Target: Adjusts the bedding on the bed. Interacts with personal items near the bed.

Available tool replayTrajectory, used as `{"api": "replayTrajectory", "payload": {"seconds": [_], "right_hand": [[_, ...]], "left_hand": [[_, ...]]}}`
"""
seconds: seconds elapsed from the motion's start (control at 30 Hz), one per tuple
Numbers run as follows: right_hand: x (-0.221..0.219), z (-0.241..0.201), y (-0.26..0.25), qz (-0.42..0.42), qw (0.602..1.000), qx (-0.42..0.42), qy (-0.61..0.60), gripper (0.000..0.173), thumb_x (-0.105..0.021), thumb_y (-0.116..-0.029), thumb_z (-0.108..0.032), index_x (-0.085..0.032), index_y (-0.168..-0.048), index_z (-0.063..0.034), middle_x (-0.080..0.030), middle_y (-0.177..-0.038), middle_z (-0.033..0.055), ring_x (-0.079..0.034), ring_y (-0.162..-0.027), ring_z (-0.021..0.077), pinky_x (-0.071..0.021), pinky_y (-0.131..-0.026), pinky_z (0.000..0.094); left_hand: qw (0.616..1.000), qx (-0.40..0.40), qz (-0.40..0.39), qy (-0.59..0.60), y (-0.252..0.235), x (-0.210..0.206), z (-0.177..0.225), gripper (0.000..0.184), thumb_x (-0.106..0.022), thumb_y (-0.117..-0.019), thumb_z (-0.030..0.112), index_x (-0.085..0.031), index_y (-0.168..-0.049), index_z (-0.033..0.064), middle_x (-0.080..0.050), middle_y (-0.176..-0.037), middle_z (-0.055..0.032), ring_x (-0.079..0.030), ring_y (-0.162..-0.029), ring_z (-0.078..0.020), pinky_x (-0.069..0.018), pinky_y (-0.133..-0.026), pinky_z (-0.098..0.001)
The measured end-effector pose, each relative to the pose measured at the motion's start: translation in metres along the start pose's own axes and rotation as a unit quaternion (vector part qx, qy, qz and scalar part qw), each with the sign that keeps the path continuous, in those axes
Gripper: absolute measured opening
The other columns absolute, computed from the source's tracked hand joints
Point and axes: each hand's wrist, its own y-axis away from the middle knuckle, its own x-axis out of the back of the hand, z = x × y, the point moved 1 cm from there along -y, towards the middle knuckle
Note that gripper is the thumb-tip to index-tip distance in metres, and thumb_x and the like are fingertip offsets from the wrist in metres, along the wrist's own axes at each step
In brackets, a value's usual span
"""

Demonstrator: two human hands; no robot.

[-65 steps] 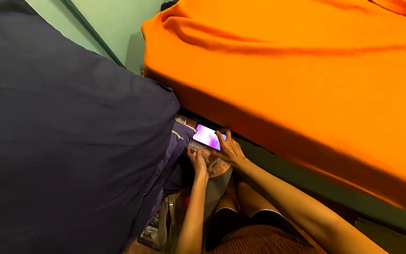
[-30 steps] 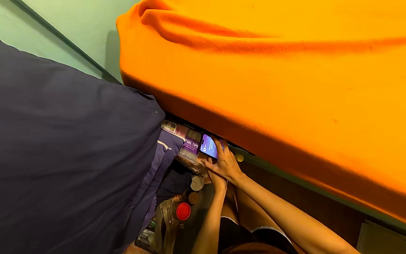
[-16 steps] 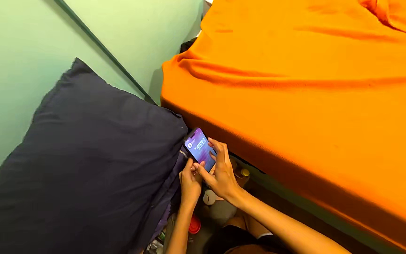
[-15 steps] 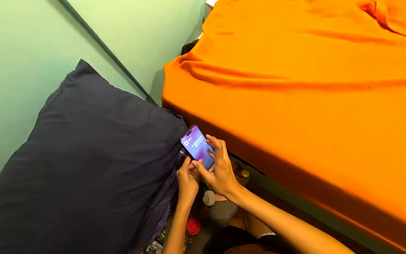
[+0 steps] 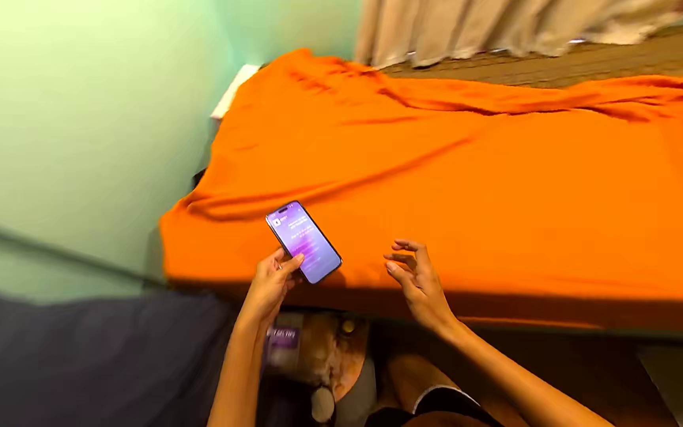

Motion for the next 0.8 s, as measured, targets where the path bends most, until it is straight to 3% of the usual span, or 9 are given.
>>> {"api": "replayTrajectory", "payload": {"seconds": [0.1, 0.3, 0.53, 0.67, 0.8], "right_hand": [[0.067, 0.024, 0.032, 0.124, 0.99, -0.07, 0.013, 0.045, -0.055, -0.1023, -0.024, -0.047, -0.138, 0.0019, -0.058, -0.129, 0.0152, -0.071, -0.099, 0.0178, -0.0637, -0.081, 0.0331], [0.177, 0.038, 0.11, 0.338, 0.931, -0.138, 0.023, 0.035, -0.047, -0.1046, -0.021, -0.054, -0.13, 0.0019, -0.065, -0.115, 0.0116, -0.073, -0.09, 0.0172, -0.065, -0.076, 0.0323], [0.289, 0.052, 0.21, 0.567, 0.801, -0.19, -0.029, 0.028, -0.044, -0.107, -0.014, -0.057, -0.122, 0.0058, -0.065, -0.104, 0.0145, -0.072, -0.079, 0.0186, -0.0634, -0.07, 0.0353], [0.342, 0.066, 0.254, 0.625, 0.745, -0.227, -0.056, 0.029, -0.042, -0.1098, -0.016, -0.055, -0.122, 0.0065, -0.063, -0.099, 0.0137, -0.071, -0.076, 0.0175, -0.0624, -0.07, 0.035], [0.406, 0.082, 0.278, 0.613, 0.753, -0.237, -0.029, 0.028, -0.042, -0.1096, -0.016, -0.055, -0.118, 0.0065, -0.064, -0.095, 0.0097, -0.071, -0.076, 0.0146, -0.0624, -0.071, 0.0327]], "left_hand": [[0.992, 0.042, -0.116, -0.007, -0.041, -0.082, -0.005, 0.03, -0.052, -0.105, 0.006, -0.054, -0.133, -0.0055, -0.072, -0.108, -0.0155, -0.073, -0.09, -0.0211, -0.0616, -0.083, -0.0357], [0.951, 0.121, -0.285, -0.019, -0.088, -0.269, -0.026, 0.028, -0.051, -0.1062, 0.008, -0.053, -0.132, -0.004, -0.071, -0.108, -0.0145, -0.073, -0.093, -0.02, -0.0607, -0.086, -0.0346], [0.894, 0.112, -0.425, -0.09, -0.084, -0.437, -0.038, 0.024, -0.051, -0.1064, 0.01, -0.055, -0.125, -0.0051, -0.072, -0.099, -0.0131, -0.073, -0.085, -0.0178, -0.0612, -0.08, -0.0333], [0.868, 0.122, -0.472, -0.091, -0.075, -0.518, -0.05, 0.024, -0.051, -0.1064, 0.009, -0.055, -0.126, -0.0049, -0.072, -0.1, -0.014, -0.073, -0.086, -0.019, -0.061, -0.082, -0.0343], [0.872, 0.138, -0.461, -0.095, -0.078, -0.577, -0.072, 0.025, -0.051, -0.1062, 0.008, -0.054, -0.128, -0.0048, -0.072, -0.103, -0.0155, -0.073, -0.089, -0.0206, -0.061, -0.083, -0.0355]]}}
